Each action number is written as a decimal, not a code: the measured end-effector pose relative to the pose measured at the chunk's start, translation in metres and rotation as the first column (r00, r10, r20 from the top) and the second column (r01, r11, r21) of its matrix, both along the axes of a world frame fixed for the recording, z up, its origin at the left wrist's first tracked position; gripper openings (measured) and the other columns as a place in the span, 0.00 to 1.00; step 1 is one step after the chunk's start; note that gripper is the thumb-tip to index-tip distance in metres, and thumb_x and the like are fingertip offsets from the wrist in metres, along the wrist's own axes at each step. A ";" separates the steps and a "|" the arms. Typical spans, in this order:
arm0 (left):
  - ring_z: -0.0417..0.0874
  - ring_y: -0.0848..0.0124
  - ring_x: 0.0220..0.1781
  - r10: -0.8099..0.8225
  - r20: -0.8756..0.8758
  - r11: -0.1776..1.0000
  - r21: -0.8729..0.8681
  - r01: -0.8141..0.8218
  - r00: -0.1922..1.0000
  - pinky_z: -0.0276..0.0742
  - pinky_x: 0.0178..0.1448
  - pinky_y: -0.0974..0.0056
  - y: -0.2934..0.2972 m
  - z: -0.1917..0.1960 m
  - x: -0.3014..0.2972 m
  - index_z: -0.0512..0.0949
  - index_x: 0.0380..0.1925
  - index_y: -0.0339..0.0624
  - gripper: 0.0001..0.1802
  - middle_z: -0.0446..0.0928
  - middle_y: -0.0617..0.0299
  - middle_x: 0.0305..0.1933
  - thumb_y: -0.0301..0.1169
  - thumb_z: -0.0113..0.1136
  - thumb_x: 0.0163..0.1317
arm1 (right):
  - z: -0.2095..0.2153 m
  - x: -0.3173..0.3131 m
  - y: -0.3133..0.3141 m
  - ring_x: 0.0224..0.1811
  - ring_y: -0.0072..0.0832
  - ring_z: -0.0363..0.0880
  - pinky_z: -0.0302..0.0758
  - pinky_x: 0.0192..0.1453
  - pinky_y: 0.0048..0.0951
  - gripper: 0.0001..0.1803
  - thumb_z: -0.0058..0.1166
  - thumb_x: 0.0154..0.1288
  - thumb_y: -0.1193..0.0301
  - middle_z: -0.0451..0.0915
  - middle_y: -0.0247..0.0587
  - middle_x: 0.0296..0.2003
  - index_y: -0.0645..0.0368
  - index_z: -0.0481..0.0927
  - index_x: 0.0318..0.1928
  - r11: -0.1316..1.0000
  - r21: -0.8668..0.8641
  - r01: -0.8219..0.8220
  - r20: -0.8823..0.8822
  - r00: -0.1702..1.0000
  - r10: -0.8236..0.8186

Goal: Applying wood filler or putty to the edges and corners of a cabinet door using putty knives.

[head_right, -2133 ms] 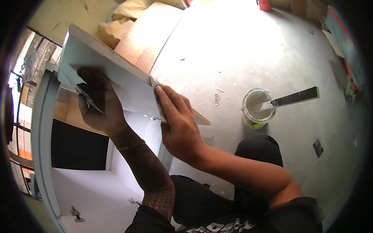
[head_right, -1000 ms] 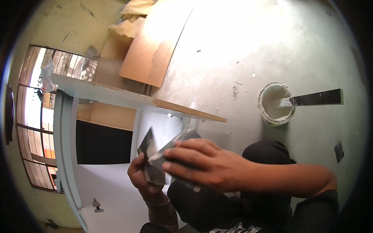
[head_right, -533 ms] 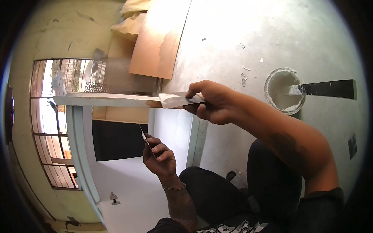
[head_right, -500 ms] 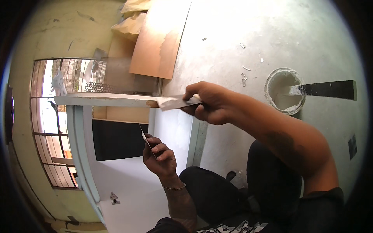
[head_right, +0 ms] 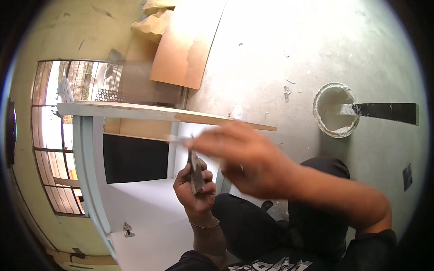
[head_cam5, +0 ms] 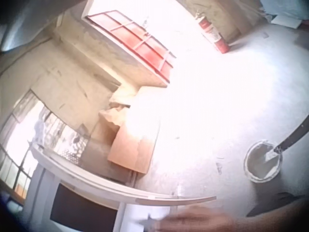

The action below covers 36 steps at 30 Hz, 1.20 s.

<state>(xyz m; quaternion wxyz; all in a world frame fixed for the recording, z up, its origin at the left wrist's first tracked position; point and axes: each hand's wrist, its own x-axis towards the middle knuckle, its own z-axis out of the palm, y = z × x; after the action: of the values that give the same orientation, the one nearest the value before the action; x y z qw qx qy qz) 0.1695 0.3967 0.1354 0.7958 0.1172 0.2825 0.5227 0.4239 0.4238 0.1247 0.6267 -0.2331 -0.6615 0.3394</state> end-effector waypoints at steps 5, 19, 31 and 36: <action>0.81 0.62 0.29 0.073 0.134 0.996 0.041 -0.079 0.988 0.76 0.18 0.63 0.000 0.041 -0.010 0.69 0.59 0.30 0.22 0.77 0.48 0.49 0.36 0.44 0.74 | -0.022 -0.016 -0.033 0.54 0.45 0.77 0.74 0.59 0.43 0.32 0.53 0.57 0.85 0.76 0.52 0.55 0.57 0.75 0.65 1.000 -0.022 -0.016 0.411 0.911 0.024; 0.86 0.71 0.42 0.346 -0.197 0.932 0.182 -0.313 0.917 0.80 0.27 0.69 0.023 -0.006 -0.049 0.78 0.53 0.45 0.17 0.84 0.62 0.46 0.40 0.51 0.70 | 0.080 -0.090 -0.013 0.64 0.46 0.73 0.72 0.64 0.34 0.30 0.42 0.67 0.83 0.66 0.60 0.66 0.73 0.62 0.70 0.889 -0.407 0.210 0.009 0.974 -0.226; 0.84 0.60 0.49 0.405 -0.696 0.909 0.375 -0.180 0.593 0.84 0.50 0.59 0.001 -0.033 -0.048 0.73 0.57 0.36 0.25 0.79 0.46 0.53 0.46 0.50 0.73 | 0.044 -0.072 -0.036 0.54 0.41 0.80 0.77 0.56 0.34 0.25 0.61 0.64 0.78 0.79 0.53 0.58 0.64 0.78 0.62 0.987 0.138 0.086 0.047 0.995 -0.093; 0.85 0.59 0.48 0.296 -0.715 0.939 0.339 -0.055 0.633 0.84 0.50 0.59 -0.005 -0.008 -0.033 0.76 0.54 0.35 0.23 0.82 0.49 0.50 0.44 0.52 0.71 | 0.042 -0.054 -0.040 0.54 0.42 0.78 0.75 0.59 0.36 0.26 0.66 0.60 0.72 0.78 0.51 0.60 0.55 0.80 0.60 0.975 0.186 0.119 0.078 0.988 -0.136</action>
<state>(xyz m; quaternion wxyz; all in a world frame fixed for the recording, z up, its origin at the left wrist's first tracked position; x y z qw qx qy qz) 0.1366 0.3916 0.1272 0.5238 0.4094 0.5197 0.5366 0.3702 0.3837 0.1669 0.6352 -0.2324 -0.7009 0.2262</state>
